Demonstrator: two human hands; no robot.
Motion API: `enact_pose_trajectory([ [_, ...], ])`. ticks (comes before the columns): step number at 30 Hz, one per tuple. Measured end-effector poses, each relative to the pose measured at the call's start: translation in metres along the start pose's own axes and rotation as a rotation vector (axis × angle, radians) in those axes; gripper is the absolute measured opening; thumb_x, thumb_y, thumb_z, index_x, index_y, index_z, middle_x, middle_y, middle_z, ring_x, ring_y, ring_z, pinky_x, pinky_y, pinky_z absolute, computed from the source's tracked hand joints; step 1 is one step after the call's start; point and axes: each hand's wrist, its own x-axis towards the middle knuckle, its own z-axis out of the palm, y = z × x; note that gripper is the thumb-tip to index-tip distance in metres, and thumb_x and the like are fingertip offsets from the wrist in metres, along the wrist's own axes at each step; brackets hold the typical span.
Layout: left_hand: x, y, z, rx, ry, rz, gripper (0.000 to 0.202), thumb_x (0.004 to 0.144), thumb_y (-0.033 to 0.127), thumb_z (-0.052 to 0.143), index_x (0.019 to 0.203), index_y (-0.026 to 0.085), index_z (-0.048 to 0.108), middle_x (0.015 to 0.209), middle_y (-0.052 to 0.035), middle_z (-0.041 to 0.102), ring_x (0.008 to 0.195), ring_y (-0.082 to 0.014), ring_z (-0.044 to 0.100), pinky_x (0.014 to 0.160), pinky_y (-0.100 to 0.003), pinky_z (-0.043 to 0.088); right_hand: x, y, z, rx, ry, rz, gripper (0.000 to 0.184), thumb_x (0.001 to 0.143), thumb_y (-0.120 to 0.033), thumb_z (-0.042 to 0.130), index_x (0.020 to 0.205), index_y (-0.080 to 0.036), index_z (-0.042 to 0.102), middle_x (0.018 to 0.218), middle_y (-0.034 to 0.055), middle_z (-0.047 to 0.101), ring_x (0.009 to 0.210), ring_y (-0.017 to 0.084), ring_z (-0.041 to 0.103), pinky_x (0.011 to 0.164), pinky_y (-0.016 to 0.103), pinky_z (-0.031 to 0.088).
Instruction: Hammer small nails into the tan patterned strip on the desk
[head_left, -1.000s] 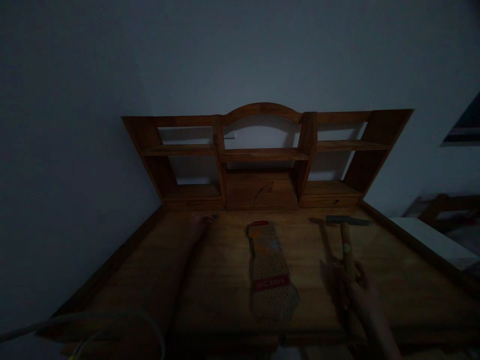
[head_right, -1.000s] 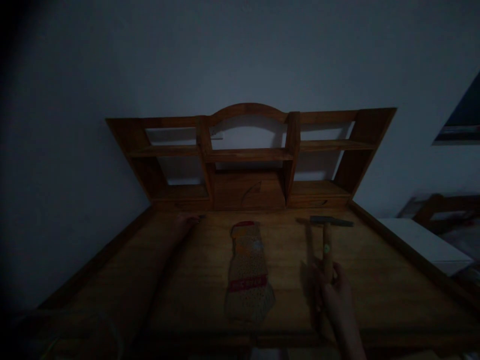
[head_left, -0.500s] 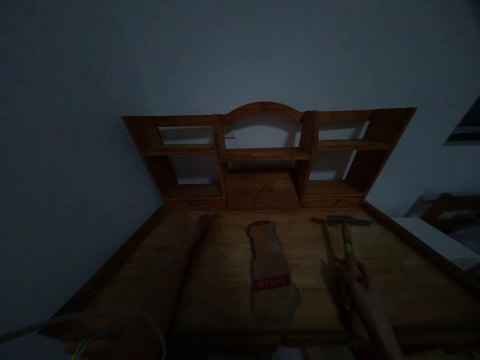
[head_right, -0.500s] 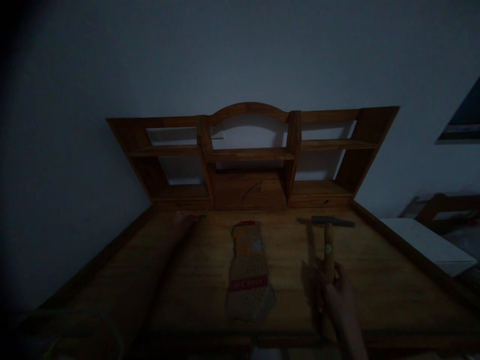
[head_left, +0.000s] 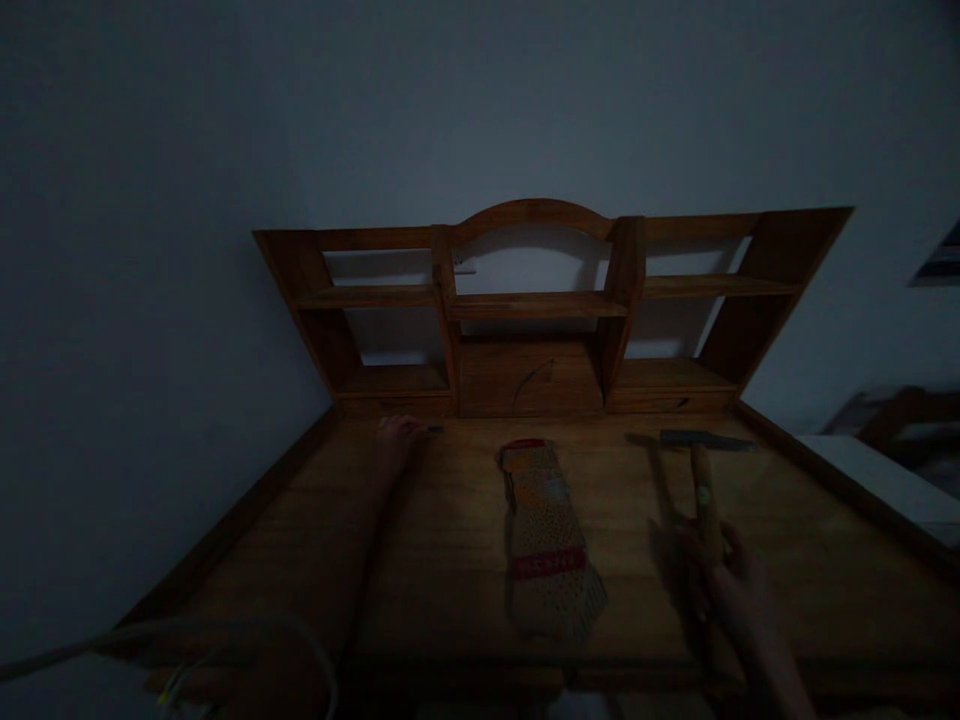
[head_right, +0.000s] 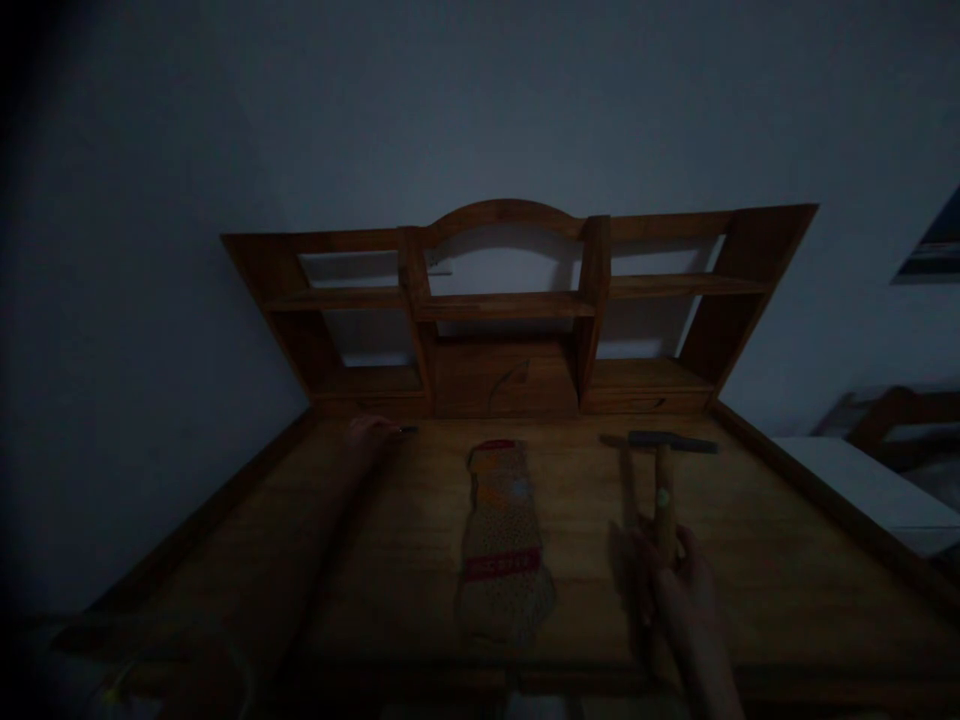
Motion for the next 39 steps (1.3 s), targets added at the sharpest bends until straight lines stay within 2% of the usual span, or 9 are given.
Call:
enact_pose_trajectory([
  [2,0.005,-0.005,0.003,-0.019,-0.004,-0.011,0.025,0.09,0.032,0.054,0.105,0.014,0.061,0.107,-0.0082,0.062,0.097,-0.0203,0.059,0.086,-0.04,0.049,0.0,0.002,0.001,0.003,0.002,0.027,0.056,0.066,-0.045,0.069,0.112,-0.017,0.053,0.046,-0.0063,0.052,0.03,0.013,0.043,0.029,0.022,0.032],
  [5,0.012,-0.012,0.009,-0.053,0.001,-0.025,0.018,0.087,0.027,0.054,0.086,0.014,0.066,0.09,-0.0075,0.068,0.094,-0.0223,0.059,0.087,-0.037,0.046,-0.001,0.001,0.001,0.001,0.002,0.045,0.058,0.066,-0.045,0.069,0.114,-0.018,0.051,0.045,-0.0065,0.052,0.03,0.014,0.044,0.029,0.023,0.033],
  [7,0.016,-0.016,0.013,-0.078,0.015,-0.03,0.017,0.086,0.025,0.052,0.082,0.015,0.066,0.086,-0.0077,0.069,0.093,-0.0233,0.059,0.086,-0.036,0.045,-0.001,0.001,0.001,-0.005,-0.005,0.056,0.058,0.066,-0.044,0.07,0.114,-0.019,0.051,0.044,-0.0072,0.051,0.03,0.014,0.044,0.03,0.023,0.034],
  [14,0.018,-0.032,0.026,-0.162,0.077,-0.025,0.018,0.085,0.021,0.047,0.091,0.018,0.065,0.091,-0.0059,0.07,0.093,-0.0223,0.061,0.085,-0.034,0.047,-0.002,0.0,0.001,0.024,-0.014,0.064,0.062,0.064,-0.046,0.07,0.117,-0.019,0.051,0.043,-0.0078,0.05,0.032,0.015,0.044,0.03,0.024,0.033],
  [21,0.022,-0.05,0.038,-0.213,0.096,-0.025,0.023,0.085,0.021,0.044,0.098,0.016,0.063,0.096,-0.0074,0.069,0.09,-0.0211,0.064,0.082,-0.033,0.05,-0.004,-0.005,-0.001,-0.09,0.036,-0.004,0.058,0.066,-0.049,0.066,0.113,-0.016,0.056,0.045,-0.0052,0.052,0.034,0.016,0.049,0.037,0.026,0.037],
  [29,0.031,-0.077,0.056,-0.294,0.132,-0.01,0.025,0.082,0.025,0.044,0.098,0.017,0.062,0.095,-0.008,0.069,0.087,-0.0205,0.065,0.081,-0.035,0.052,-0.002,0.0,0.0,-0.015,0.01,0.025,0.053,0.068,-0.052,0.066,0.109,-0.019,0.054,0.045,-0.0058,0.052,0.033,0.015,0.046,0.033,0.024,0.034],
  [34,0.03,-0.079,0.055,-0.237,0.084,-0.072,0.023,0.081,0.032,0.051,0.098,0.02,0.062,0.091,-0.0057,0.07,0.084,-0.0205,0.066,0.077,-0.033,0.051,-0.004,0.001,0.002,0.025,-0.001,0.023,0.057,0.065,-0.048,0.069,0.11,-0.018,0.053,0.042,-0.0086,0.048,0.03,0.013,0.043,0.032,0.023,0.034],
  [39,0.03,-0.075,0.055,-0.246,0.104,-0.104,0.023,0.082,0.034,0.053,0.097,0.019,0.061,0.092,-0.006,0.071,0.082,-0.0198,0.067,0.076,-0.031,0.052,-0.004,-0.002,0.002,0.017,0.004,0.014,0.058,0.063,-0.049,0.069,0.109,-0.017,0.054,0.042,-0.0085,0.048,0.03,0.013,0.044,0.032,0.023,0.033],
])
